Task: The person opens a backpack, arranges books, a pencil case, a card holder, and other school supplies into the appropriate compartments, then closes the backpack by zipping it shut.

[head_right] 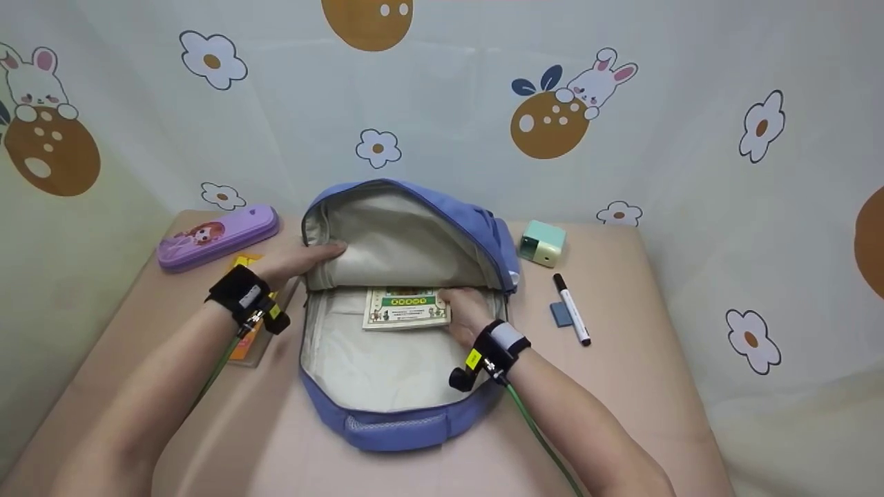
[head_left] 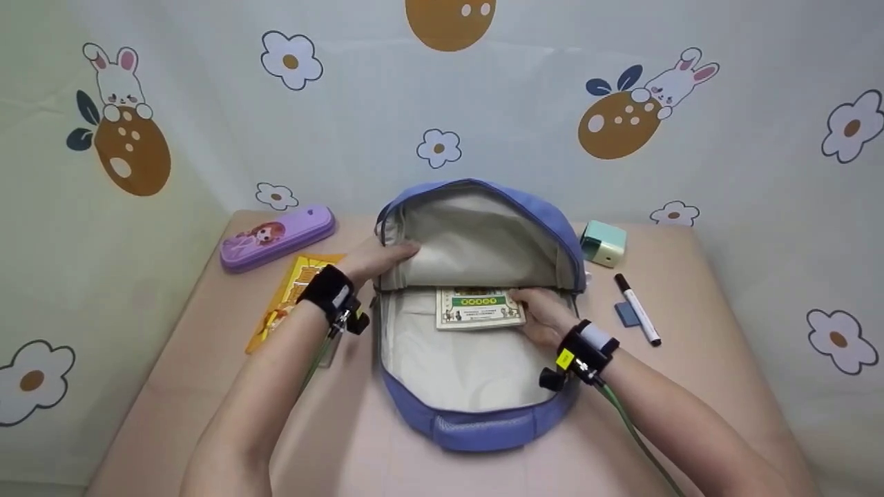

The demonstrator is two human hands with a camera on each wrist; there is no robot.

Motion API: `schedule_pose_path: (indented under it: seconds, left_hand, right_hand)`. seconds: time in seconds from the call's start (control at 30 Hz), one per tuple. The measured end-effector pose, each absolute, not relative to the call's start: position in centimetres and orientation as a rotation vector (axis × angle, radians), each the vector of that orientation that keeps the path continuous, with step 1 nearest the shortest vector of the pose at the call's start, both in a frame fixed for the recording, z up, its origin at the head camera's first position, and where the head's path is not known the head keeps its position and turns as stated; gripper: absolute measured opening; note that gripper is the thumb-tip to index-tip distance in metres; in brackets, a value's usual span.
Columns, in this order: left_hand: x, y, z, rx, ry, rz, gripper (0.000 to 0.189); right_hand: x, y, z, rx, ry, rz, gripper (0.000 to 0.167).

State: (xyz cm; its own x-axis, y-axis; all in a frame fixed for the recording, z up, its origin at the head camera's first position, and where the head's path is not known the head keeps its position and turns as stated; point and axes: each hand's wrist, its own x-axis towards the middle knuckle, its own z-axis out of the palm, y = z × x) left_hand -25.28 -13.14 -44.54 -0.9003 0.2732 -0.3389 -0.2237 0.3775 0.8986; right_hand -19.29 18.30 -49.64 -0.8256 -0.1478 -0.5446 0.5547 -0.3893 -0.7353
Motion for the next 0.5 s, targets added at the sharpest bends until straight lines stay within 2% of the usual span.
schedule_pose_path:
  seconds: [0.23,0.5]
  left_hand:
    - [-25.2,-13.1,-44.8,0.047,2.201,1.556,0.070]
    - [-25.4,-13.1,-45.3,0.135,2.209,1.598,0.075]
  right_hand:
    - [-18.0,20.1,-48.4,0.377,1.429,-2.153,0.044]
    - [-16.4,24.8,-46.5,0.131,1.597,-1.994,0.052]
